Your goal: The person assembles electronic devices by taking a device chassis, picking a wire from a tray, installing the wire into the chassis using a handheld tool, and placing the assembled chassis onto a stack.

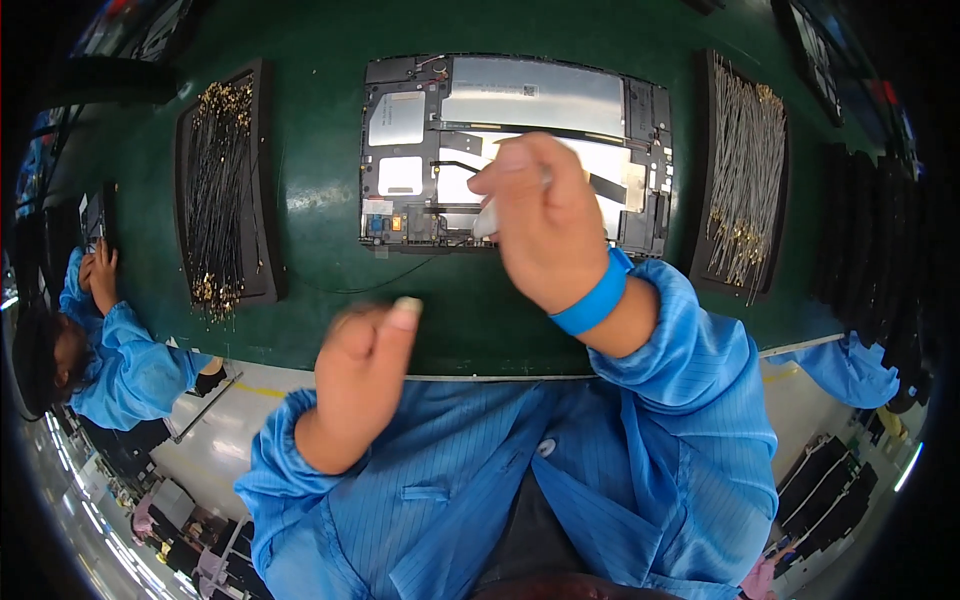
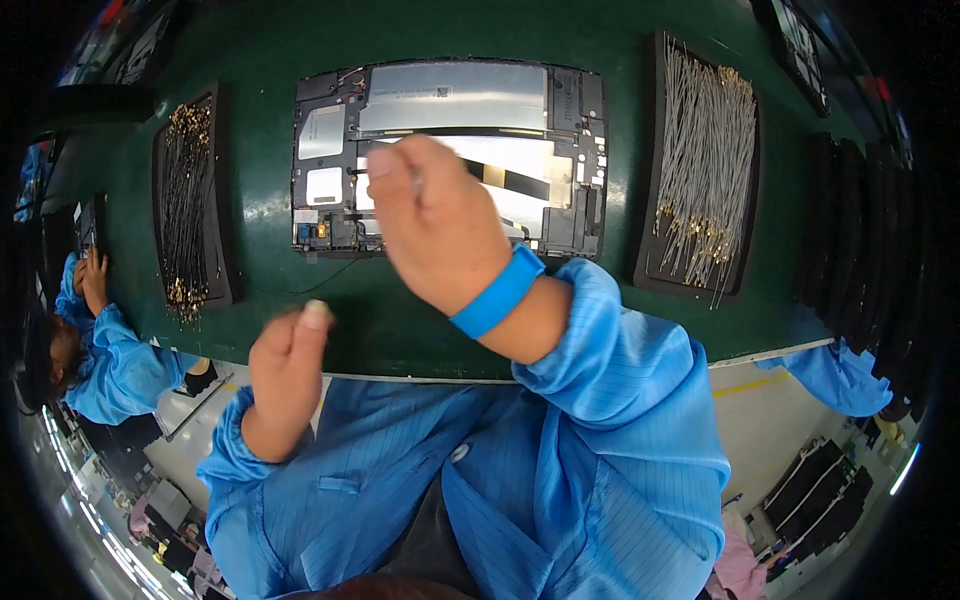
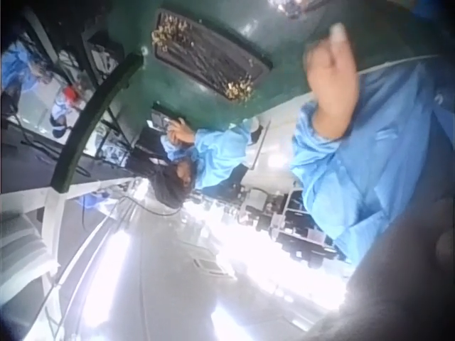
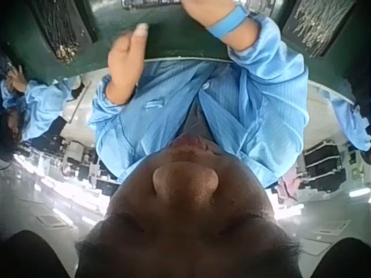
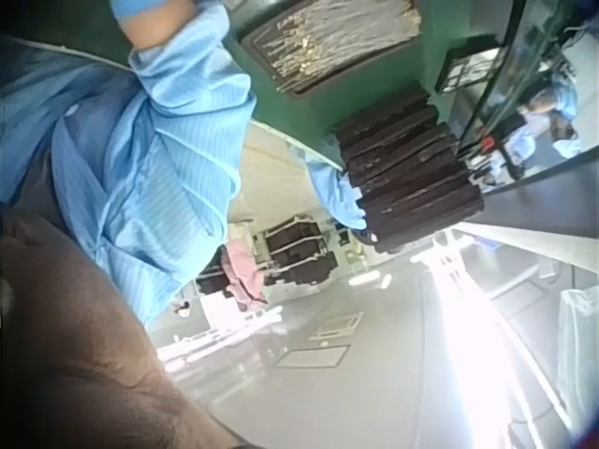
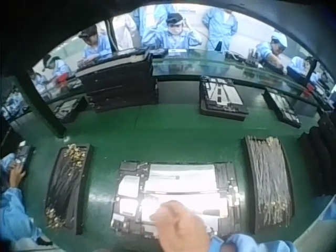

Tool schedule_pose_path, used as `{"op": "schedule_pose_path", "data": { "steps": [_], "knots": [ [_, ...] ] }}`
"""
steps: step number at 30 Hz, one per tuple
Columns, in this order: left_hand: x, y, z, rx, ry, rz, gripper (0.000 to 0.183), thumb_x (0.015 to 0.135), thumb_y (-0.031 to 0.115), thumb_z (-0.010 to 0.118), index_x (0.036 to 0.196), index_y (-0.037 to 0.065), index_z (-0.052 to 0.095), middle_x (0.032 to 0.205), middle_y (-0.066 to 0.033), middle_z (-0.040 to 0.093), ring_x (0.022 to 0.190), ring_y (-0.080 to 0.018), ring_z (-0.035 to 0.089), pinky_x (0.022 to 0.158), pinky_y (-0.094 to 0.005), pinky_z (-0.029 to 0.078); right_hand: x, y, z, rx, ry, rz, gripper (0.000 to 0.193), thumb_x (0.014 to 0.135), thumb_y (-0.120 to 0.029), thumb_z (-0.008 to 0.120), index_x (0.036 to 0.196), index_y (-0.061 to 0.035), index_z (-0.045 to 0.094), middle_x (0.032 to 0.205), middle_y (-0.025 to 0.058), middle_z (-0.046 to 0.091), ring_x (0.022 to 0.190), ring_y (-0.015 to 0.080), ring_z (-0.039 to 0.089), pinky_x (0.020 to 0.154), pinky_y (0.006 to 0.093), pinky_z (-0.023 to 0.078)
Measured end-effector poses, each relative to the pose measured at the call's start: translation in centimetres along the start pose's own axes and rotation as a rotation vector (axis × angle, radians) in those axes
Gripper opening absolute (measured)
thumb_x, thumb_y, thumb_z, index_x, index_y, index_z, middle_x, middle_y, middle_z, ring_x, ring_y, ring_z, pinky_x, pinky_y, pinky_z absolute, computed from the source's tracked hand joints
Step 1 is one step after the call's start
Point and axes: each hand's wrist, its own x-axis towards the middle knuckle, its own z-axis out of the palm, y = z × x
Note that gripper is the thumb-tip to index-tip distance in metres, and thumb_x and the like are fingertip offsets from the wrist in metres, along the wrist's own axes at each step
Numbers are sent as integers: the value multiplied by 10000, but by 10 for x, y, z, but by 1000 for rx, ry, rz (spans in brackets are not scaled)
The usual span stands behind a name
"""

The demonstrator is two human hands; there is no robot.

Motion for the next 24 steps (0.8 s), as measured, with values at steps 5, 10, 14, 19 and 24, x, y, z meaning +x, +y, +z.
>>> {"op": "schedule_pose_path", "data": {
  "steps": [5,10,14,19,24],
  "knots": [
    [27,-8,9,-1232,129,-758,266,819,302,481,845,37,482,677,-34,540,547,-120,530,485,-214,456,-3,2,-1,241,52,2,325,843,-308,431,911,10,444,669,92,538,636,142,543,558,247,429],
    [41,0,3,-917,466,-343,266,829,266,474,981,48,475,613,-17,507,464,-70,472,392,-173,354,0,6,-1,272,26,-11,318,846,-292,432,933,14,427,719,88,537,686,136,544,586,240,428],
    [9,13,10,-680,-1,-540,355,841,271,449,1108,39,428,554,-7,483,412,-63,438,351,-179,307,-2,4,-3,142,-62,-25,318,874,-299,346,1040,-27,345,766,111,536,577,119,507,501,236,422],
    [20,2,22,-876,-170,-633,355,839,299,448,1046,11,456,568,-5,480,434,-78,436,382,-187,317,0,-2,-5,144,-88,46,325,874,-297,349,1061,-31,367,810,112,551,587,114,506,503,234,419],
    [37,1,21,-1013,-161,-643,291,838,303,449,885,19,490,575,-8,478,438,-83,428,388,-190,313,16,-22,-6,-79,-295,194,353,838,-308,406,1017,-9,461,823,130,573,633,129,532,559,242,429]
  ]
}}
